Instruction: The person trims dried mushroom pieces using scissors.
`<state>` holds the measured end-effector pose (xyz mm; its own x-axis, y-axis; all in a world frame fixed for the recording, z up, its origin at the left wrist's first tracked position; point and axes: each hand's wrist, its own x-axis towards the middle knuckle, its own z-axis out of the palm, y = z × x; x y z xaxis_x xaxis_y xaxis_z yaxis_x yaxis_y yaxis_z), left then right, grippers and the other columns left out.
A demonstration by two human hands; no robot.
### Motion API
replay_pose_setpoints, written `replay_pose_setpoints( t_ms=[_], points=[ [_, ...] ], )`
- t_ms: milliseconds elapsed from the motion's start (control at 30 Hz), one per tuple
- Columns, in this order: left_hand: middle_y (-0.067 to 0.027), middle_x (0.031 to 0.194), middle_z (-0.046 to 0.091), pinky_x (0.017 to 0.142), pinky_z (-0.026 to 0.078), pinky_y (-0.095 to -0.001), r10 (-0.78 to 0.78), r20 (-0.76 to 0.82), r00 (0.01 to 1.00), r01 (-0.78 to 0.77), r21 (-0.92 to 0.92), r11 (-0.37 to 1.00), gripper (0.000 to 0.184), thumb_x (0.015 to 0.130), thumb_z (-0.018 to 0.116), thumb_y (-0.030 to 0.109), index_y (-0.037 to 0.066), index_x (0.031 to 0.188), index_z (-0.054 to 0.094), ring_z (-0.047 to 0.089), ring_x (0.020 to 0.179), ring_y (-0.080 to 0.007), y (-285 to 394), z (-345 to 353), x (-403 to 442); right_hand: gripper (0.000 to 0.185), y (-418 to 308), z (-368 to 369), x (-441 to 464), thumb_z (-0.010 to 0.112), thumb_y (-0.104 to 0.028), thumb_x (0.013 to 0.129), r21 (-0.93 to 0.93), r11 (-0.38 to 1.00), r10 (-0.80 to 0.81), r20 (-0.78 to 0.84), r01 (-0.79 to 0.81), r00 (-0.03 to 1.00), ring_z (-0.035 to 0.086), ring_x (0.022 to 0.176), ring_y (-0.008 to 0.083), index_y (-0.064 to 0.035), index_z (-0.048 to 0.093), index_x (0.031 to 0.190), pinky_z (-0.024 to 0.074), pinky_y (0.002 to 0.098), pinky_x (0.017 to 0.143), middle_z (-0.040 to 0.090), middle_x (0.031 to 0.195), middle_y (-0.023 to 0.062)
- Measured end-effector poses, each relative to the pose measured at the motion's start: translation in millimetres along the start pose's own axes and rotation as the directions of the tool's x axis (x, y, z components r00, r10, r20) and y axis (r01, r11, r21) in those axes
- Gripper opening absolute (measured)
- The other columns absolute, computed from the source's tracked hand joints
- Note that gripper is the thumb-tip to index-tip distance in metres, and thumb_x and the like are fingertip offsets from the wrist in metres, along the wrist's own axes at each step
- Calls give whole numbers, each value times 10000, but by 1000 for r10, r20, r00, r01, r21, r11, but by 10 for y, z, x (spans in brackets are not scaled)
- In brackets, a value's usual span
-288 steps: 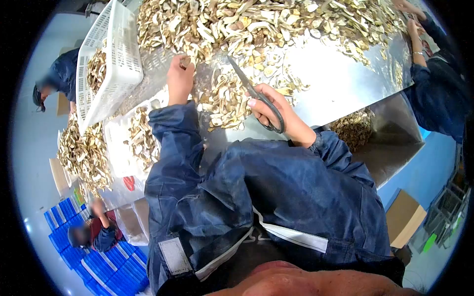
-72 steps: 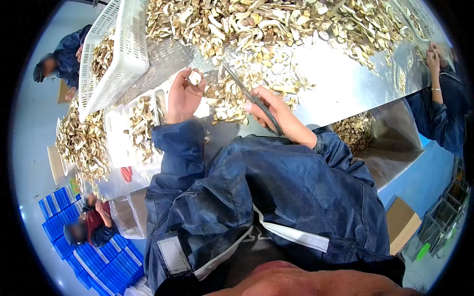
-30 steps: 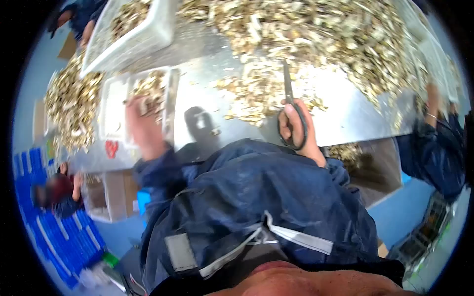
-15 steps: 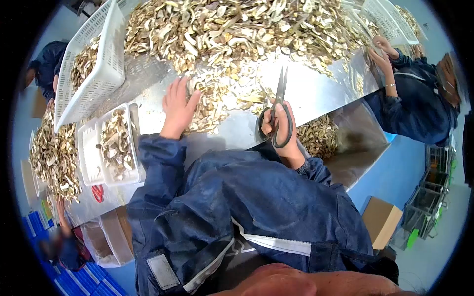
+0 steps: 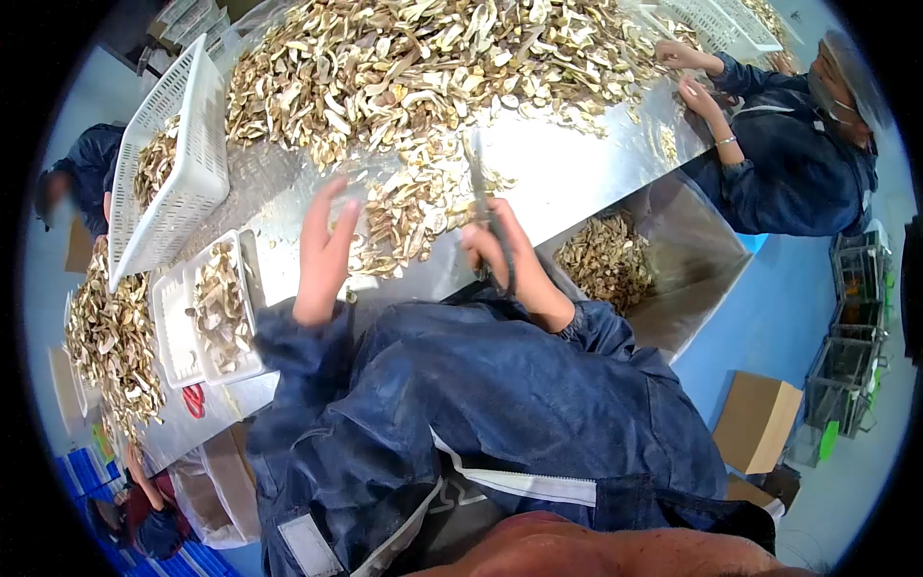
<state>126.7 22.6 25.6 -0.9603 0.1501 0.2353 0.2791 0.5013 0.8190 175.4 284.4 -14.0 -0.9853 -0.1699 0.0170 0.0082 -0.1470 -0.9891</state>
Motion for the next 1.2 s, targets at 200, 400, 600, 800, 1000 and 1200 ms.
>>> replay_pose_setpoints(
  t_ms=[200, 400, 600, 800, 1000, 1200],
  points=[
    [-151, 1400, 542, 1107, 371, -383, -209, 65, 976, 213, -489, 845, 556, 1063, 384, 394, 13, 1466, 418, 478, 1317, -255, 205, 376, -729, 427, -36, 795, 50, 638, -112, 918, -368, 867, -233, 294, 335, 927, 663, 808, 326, -76, 434, 1292, 518, 414, 674, 643, 909, 189],
    [-148, 1172, 657, 913, 516, -336, -160, -233, 959, 73, -342, 937, 305, 983, 486, 106, 17, 1267, 547, 636, 1055, -229, -276, 51, -1245, 474, -164, 1086, -69, 654, -213, 856, -388, 726, -241, 630, 567, 739, 674, 869, 416, -28, 496, 1262, 539, 479, 754, 673, 1059, 210],
    [-189, 1089, 675, 835, 587, -407, -625, -268, 733, 191, -801, 567, 276, 1023, 454, 334, 80, 1077, 549, 666, 958, -276, -485, -322, -1649, 521, 67, 1026, -46, 675, -420, 860, -639, 461, -472, 411, 615, 780, 475, 1329, 355, -93, 598, 1258, 374, 551, 1060, 520, 1409, 201],
    [-175, 1073, 652, 918, 539, -525, -684, -252, 685, 208, -831, 515, 256, 1026, 416, 329, 90, 1059, 499, 644, 1024, -348, -406, -202, -1604, 632, 703, 1080, 336, 681, -576, 798, -782, 150, -562, 436, 605, 703, 283, 1464, 399, -152, 641, 1265, 100, 709, 1150, 433, 1497, 175],
    [-116, 971, 618, 950, 518, -502, -670, -192, 717, 236, -838, 493, 229, 1028, 387, 303, 104, 1031, 501, 631, 1020, -321, -435, -119, -1379, 294, 636, 771, 572, 630, -372, 863, -919, 79, -534, 287, 385, 795, 456, 1274, 375, -117, 707, 987, 192, 729, 1101, 625, 1128, 124],
    [-81, 966, 608, 951, 518, -468, -647, -121, 753, 294, -817, 496, 224, 1017, 462, 336, 122, 1027, 527, 614, 1036, -276, -345, 8, -1172, 232, 629, 370, 652, 649, -283, 841, -955, 144, -504, 156, 261, 849, 465, 1282, 356, -117, 699, 994, 258, 686, 1106, 610, 1154, 127]
  ],
)
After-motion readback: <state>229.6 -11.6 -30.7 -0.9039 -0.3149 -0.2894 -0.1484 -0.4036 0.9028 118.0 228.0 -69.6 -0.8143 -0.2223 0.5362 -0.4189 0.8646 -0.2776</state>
